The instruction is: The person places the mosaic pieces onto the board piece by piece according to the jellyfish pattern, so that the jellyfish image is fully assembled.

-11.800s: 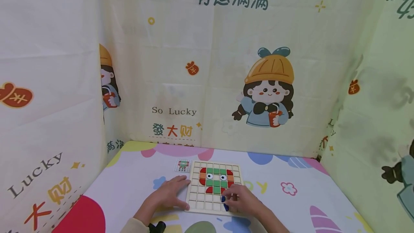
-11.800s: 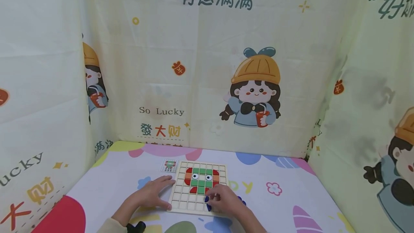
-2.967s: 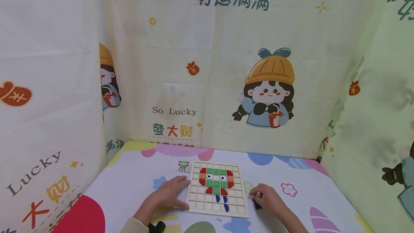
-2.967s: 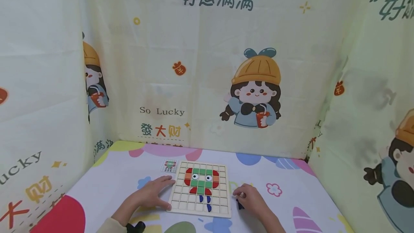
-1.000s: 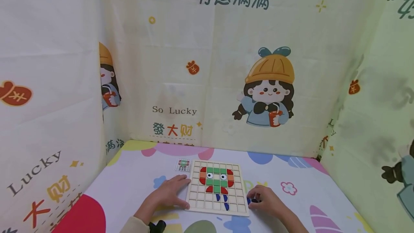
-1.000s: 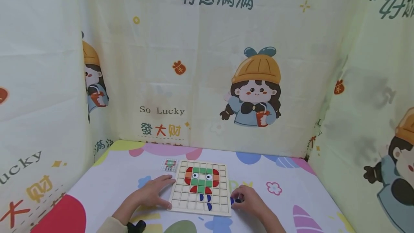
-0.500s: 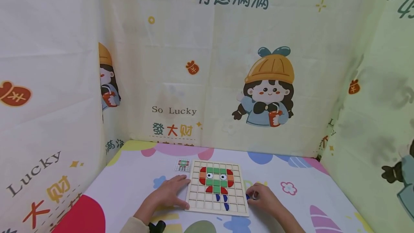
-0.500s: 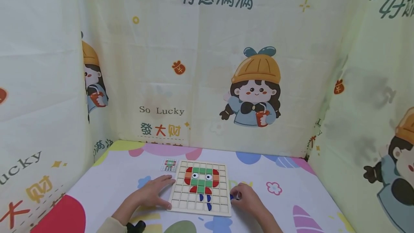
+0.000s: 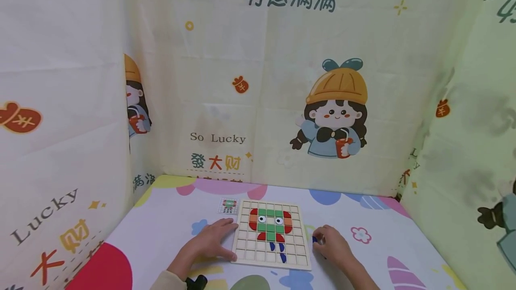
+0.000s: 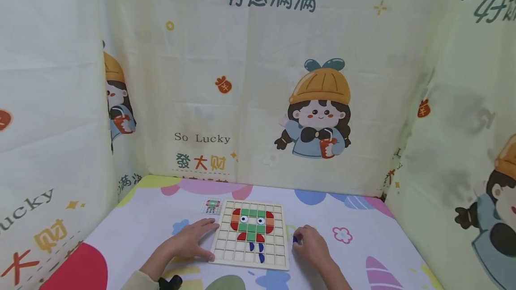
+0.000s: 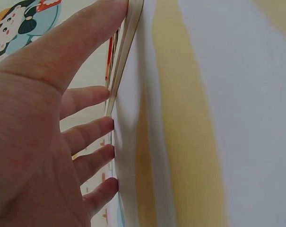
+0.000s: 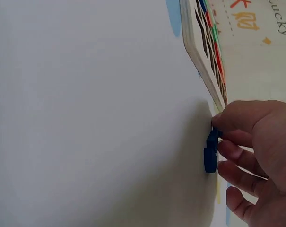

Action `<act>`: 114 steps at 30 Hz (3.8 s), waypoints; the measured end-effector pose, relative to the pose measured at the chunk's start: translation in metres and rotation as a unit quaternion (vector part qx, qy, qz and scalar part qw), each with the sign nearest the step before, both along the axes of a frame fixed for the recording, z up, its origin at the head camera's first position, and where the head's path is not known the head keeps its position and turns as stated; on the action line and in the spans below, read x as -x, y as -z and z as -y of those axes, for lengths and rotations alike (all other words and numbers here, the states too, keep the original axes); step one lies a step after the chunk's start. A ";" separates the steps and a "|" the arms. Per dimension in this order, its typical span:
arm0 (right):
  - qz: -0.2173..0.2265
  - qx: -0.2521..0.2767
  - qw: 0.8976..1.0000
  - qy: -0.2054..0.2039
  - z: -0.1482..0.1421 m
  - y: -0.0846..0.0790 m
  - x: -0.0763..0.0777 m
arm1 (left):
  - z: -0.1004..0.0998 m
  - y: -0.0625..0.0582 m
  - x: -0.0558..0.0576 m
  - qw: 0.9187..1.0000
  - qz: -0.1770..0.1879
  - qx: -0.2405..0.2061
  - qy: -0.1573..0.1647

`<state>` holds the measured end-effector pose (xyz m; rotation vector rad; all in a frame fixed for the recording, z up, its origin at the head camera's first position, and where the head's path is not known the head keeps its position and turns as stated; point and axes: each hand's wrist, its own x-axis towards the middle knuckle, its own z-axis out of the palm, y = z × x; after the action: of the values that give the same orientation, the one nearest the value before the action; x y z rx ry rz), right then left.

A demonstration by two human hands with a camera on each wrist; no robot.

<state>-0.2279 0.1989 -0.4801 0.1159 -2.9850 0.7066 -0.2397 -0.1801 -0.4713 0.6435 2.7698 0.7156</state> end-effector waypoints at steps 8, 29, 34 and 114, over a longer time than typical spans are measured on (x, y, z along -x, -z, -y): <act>0.023 0.020 1.000 -0.007 -0.003 -0.001 0.004 | -0.001 0.000 0.001 1.000 -0.002 0.001 0.000; -0.013 0.056 0.997 -0.054 0.010 0.001 0.000 | 0.000 0.003 0.002 1.000 0.011 -0.002 -0.008; 0.006 0.065 0.993 -0.101 0.027 -0.001 0.000 | 0.000 0.001 0.002 1.000 0.013 -0.004 -0.007; 0.028 0.090 0.986 -0.140 0.076 -0.006 -0.002 | 0.000 0.004 0.002 1.000 0.001 -0.006 0.003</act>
<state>-0.2257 0.1226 -0.4745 0.5192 -2.9689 1.0206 -0.2414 -0.1803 -0.4755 0.6526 2.7627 0.7318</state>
